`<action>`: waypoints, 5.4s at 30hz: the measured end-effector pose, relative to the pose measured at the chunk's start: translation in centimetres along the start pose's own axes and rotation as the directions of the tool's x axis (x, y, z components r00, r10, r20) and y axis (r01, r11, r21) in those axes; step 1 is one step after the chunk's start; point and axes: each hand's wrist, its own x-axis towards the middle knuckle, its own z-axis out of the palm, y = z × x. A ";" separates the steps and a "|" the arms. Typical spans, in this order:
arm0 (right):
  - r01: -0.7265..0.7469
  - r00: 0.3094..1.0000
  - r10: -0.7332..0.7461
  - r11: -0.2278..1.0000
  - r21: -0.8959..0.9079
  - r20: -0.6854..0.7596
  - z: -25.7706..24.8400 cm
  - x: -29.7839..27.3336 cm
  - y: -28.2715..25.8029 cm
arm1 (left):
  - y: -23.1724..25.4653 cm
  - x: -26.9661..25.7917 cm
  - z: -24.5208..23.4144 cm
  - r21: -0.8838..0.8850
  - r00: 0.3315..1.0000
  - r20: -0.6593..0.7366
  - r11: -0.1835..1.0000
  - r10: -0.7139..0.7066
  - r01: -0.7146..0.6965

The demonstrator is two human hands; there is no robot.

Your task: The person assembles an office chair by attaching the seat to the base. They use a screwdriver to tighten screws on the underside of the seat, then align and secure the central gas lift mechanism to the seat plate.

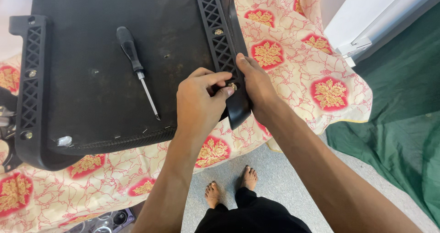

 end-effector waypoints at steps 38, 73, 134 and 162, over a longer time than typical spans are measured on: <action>-0.048 0.996 0.043 0.997 -0.057 -0.084 0.8 -0.7 -0.8 | 1.4 0.1 1.5 0.321 0.984 -0.113 0.942 0.137 -0.094; -0.042 0.994 0.044 0.999 0.015 -0.096 1.2 -0.7 -0.9 | 1.6 -0.7 2.6 0.271 0.954 -0.279 0.962 0.112 -0.033; 0.495 0.847 -0.525 0.838 -0.228 -0.089 2.8 -4.3 -6.3 | -1.6 2.6 -3.6 -0.453 0.945 0.277 0.844 -0.173 0.288; 0.801 0.458 -0.851 0.270 -0.535 0.257 2.8 -8.4 -9.2 | -2.0 1.9 -1.6 -0.355 0.978 0.209 0.931 -0.005 0.081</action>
